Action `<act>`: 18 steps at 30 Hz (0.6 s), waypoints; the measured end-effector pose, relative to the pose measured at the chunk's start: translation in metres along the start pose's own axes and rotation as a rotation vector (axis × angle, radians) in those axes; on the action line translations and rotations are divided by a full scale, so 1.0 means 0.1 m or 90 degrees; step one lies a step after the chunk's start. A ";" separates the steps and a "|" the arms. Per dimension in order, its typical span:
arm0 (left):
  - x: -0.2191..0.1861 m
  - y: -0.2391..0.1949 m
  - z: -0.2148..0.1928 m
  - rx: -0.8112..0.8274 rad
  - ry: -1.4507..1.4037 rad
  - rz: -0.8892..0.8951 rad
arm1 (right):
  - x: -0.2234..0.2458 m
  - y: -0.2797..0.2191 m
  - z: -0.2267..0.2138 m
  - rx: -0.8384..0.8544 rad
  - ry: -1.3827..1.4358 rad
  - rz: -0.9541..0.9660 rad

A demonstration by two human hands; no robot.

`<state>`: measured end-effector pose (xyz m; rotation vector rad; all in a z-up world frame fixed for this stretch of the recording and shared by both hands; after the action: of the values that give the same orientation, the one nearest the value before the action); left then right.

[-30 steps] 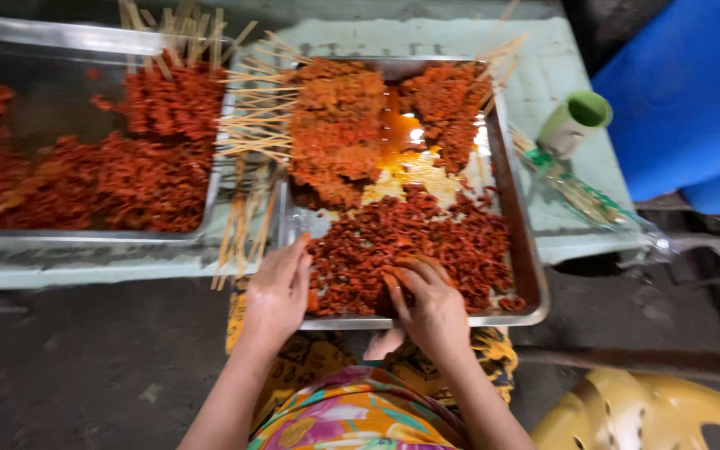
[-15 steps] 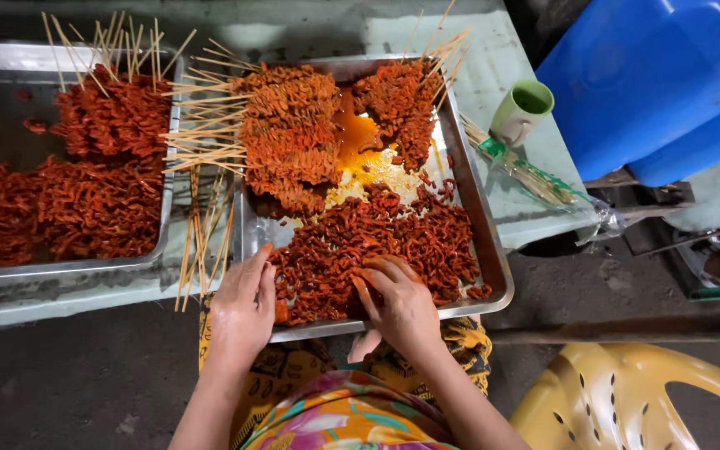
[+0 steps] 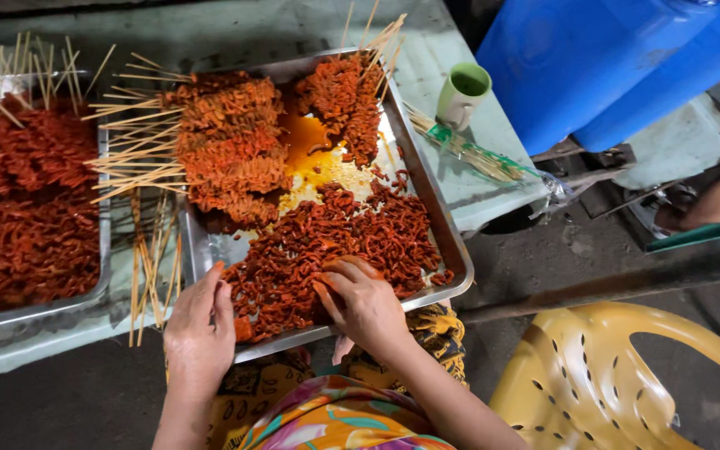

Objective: The person skewers pieces of marinated food onto wooden sticks by hand and places the skewers onto a metal tray.

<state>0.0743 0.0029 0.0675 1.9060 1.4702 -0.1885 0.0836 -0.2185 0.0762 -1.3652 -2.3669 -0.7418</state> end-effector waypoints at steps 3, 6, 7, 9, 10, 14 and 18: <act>0.04 0.01 0.02 0.022 -0.010 -0.021 | 0.00 0.00 0.00 0.000 -0.002 0.005; 0.03 -0.01 0.02 0.000 0.000 0.006 | 0.01 0.00 0.00 0.002 -0.019 -0.012; 0.04 -0.02 0.02 0.001 0.002 0.004 | 0.03 0.01 0.00 0.002 -0.028 -0.023; 0.04 -0.02 0.02 0.000 0.007 0.002 | 0.02 0.00 0.00 -0.001 -0.016 -0.009; 0.04 -0.02 0.02 -0.002 0.005 0.003 | 0.00 0.00 0.01 -0.004 -0.010 -0.003; 0.02 -0.02 0.02 0.002 0.006 0.010 | -0.01 0.00 0.02 -0.009 -0.024 -0.006; 0.05 -0.03 0.03 0.006 0.013 -0.009 | -0.01 -0.02 0.02 -0.021 -0.029 -0.019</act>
<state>0.0742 0.0051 0.0613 1.9102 1.4985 -0.1835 0.0823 -0.2187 0.0741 -1.3760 -2.4260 -0.7684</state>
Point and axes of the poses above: each hand's wrist, its own y-axis towards the middle knuckle, its own z-axis out of the palm, x = y × z, the point moved 10 cm from there along y, towards the middle knuckle, and after that the axes turned 15 degrees about x, right-handed, at the moved point
